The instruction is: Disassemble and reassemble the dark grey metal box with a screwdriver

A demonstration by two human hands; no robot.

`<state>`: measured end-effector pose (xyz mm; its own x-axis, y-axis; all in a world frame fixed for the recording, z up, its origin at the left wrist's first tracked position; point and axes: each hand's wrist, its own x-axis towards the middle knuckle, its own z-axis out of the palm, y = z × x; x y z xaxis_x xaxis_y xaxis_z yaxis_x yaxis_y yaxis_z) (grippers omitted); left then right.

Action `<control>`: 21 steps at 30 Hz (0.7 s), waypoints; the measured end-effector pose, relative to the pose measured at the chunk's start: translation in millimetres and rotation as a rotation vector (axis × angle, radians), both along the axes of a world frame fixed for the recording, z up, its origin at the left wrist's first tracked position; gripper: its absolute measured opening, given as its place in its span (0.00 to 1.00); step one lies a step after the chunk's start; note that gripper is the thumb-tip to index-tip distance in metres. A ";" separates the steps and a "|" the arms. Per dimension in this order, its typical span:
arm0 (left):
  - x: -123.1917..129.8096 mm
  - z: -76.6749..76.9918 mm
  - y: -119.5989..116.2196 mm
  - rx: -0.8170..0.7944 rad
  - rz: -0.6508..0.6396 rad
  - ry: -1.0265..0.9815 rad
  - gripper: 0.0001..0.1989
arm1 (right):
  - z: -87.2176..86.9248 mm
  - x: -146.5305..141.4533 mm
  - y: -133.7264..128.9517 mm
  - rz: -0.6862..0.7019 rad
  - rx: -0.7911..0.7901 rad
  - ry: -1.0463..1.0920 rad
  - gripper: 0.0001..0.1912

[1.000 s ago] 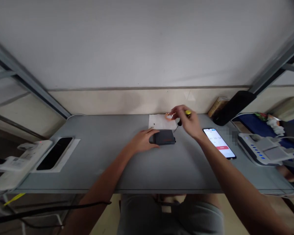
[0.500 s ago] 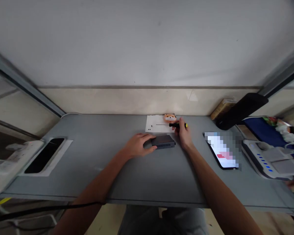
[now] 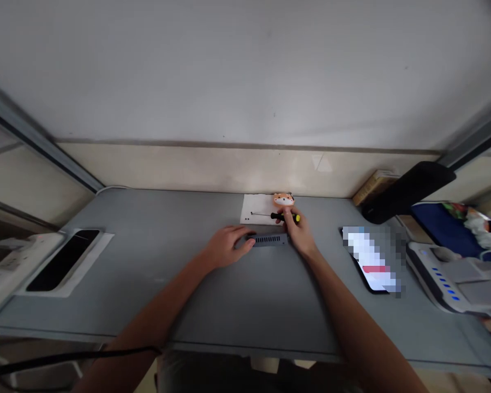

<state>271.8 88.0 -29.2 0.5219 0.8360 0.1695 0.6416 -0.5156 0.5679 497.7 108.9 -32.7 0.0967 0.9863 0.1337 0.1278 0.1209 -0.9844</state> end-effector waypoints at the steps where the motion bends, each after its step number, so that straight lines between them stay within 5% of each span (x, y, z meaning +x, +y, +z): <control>1: 0.3 -0.1 -0.1 -0.009 0.004 -0.008 0.17 | 0.5 -0.1 0.0 -0.001 0.001 0.003 0.35; 11: 0.6 -7.0 4.0 -0.168 0.079 -0.184 0.20 | 9.1 4.2 0.6 -0.065 -0.045 0.250 0.32; 21: 8.8 -13.4 6.0 -0.083 0.092 -0.312 0.26 | 19.1 4.1 -3.9 -0.019 -0.073 0.657 0.15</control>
<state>280.7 94.0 -42.6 0.3770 0.8950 0.2386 0.4720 -0.4073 0.7819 501.8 104.9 -13.7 0.1528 0.9879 -0.0258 -0.5008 0.0548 -0.8638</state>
